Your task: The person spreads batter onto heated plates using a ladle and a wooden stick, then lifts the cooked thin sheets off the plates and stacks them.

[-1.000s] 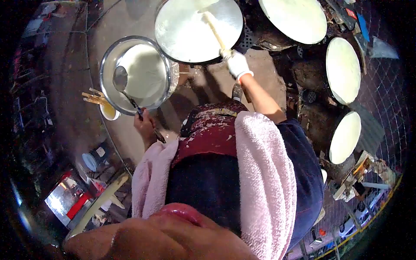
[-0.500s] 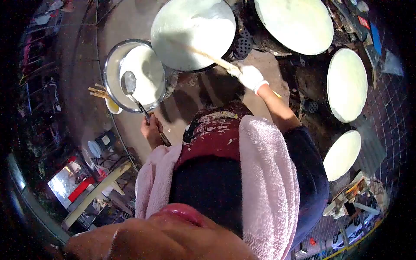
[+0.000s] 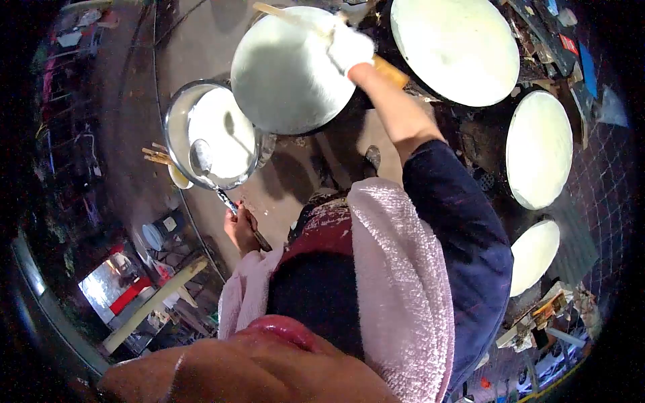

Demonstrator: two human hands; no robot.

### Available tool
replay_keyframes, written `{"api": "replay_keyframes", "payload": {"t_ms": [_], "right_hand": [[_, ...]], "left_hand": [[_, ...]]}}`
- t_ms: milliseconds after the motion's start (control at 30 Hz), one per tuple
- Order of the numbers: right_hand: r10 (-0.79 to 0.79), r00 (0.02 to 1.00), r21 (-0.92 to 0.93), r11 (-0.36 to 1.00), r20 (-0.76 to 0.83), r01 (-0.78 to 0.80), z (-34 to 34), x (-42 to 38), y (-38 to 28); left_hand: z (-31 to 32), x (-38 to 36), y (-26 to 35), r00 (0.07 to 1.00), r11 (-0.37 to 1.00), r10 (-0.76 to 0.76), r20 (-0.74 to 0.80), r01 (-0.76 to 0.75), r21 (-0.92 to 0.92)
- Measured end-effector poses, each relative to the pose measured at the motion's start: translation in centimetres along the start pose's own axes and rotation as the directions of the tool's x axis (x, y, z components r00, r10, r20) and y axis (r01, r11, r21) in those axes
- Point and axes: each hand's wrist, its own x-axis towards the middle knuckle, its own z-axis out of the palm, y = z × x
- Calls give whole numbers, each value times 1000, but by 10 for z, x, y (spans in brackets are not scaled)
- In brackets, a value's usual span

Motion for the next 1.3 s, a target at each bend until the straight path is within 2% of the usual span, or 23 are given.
{"api": "replay_keyframes", "payload": {"t_ms": [67, 100, 133, 167, 200, 233, 267, 367, 400, 433, 533, 567, 600, 667, 733, 800, 900, 1000, 1067, 1100, 1167, 1267, 1300], "right_hand": [[-309, 907, 13, 945, -286, 326, 53, -33, 12], [-277, 961, 240, 932, -18, 273, 34, -64, 4], [-220, 971, 255, 948, 98, 189, 10, -100, 1], [-249, 961, 503, 819, -123, 276, -2, -127, 11], [-46, 994, 682, 731, 99, -35, -20, -152, 21], [58, 995, 911, 401, 80, -97, -7, -167, 39], [238, 967, 917, 400, -92, -11, 14, -182, 53], [147, 960, 946, 189, 240, -265, 37, -210, 68], [22, 958, 939, 196, 285, -284, 30, -215, 63], [-11, 983, 945, 278, 185, -175, 40, -211, 64], [144, 987, 895, 429, 70, -126, 26, -191, 72], [227, 952, 967, 108, 204, -232, 15, -185, 72], [250, 922, 845, 382, 296, -375, 1, -185, 72], [110, 952, 922, 243, 284, -303, 33, -185, 85], [-16, 942, 919, 223, 336, -325, 30, -195, 77], [98, 941, 839, 431, 323, -333, 1, -212, 46], [320, 924, 950, 157, 210, -271, 15, -250, 42], [424, 881, 978, -75, 209, -196, 78, -276, 16], [344, 919, 967, 92, 195, -239, 112, -271, -18], [326, 920, 927, 227, 215, -297, 96, -264, -43], [383, 889, 866, 323, 250, -382, 68, -260, -57], [471, 872, 986, 32, 129, -163, 103, -261, -39], [477, 856, 946, 133, 200, -295, 111, -272, -48]], "left_hand": [[7, 5, 5, 1000, 999, -20, 17, 21, -38], [7, 5, 5, 999, 999, -22, 28, 23, -40], [8, 8, 5, 999, 999, -22, 39, 23, -45], [11, 11, 5, 999, 998, -16, 50, 19, -56], [14, 13, 7, 997, 999, 14, 75, -11, -43], [15, 14, 11, 994, 999, 41, 101, -38, -25], [17, 16, 13, 990, 998, 67, 127, -67, -10], [33, 27, 26, 986, 989, 49, 158, -70, 129], [42, 30, 32, 987, 983, 28, 160, -56, 175], [52, 30, 43, 983, 976, 23, 181, -62, 211], [74, 57, 49, 931, 970, 141, 337, -198, 141], [83, 69, 54, 919, 970, 133, 370, -198, 142], [94, 83, 59, 906, 970, 124, 405, -197, 144], [122, 115, 68, 845, 972, 140, 516, -217, 92], [159, 146, 81, 806, 951, 125, 579, -263, 161], [197, 185, 84, 716, 950, 112, 689, -282, 138], [227, 212, 79, 660, 957, 19, 751, -231, 178], [226, 246, 46, 481, 967, -91, 872, -168, 193], [197, 211, 60, 494, 973, -172, 852, -50, 225], [182, 201, 64, 492, 973, -206, 846, 11, 230], [156, 193, 67, 470, 967, -253, 846, 106, 231], [136, 186, 66, 446, 946, -274, 852, 283, 156], [132, 181, 62, 458, 931, -296, 839, 334, 146]]}}
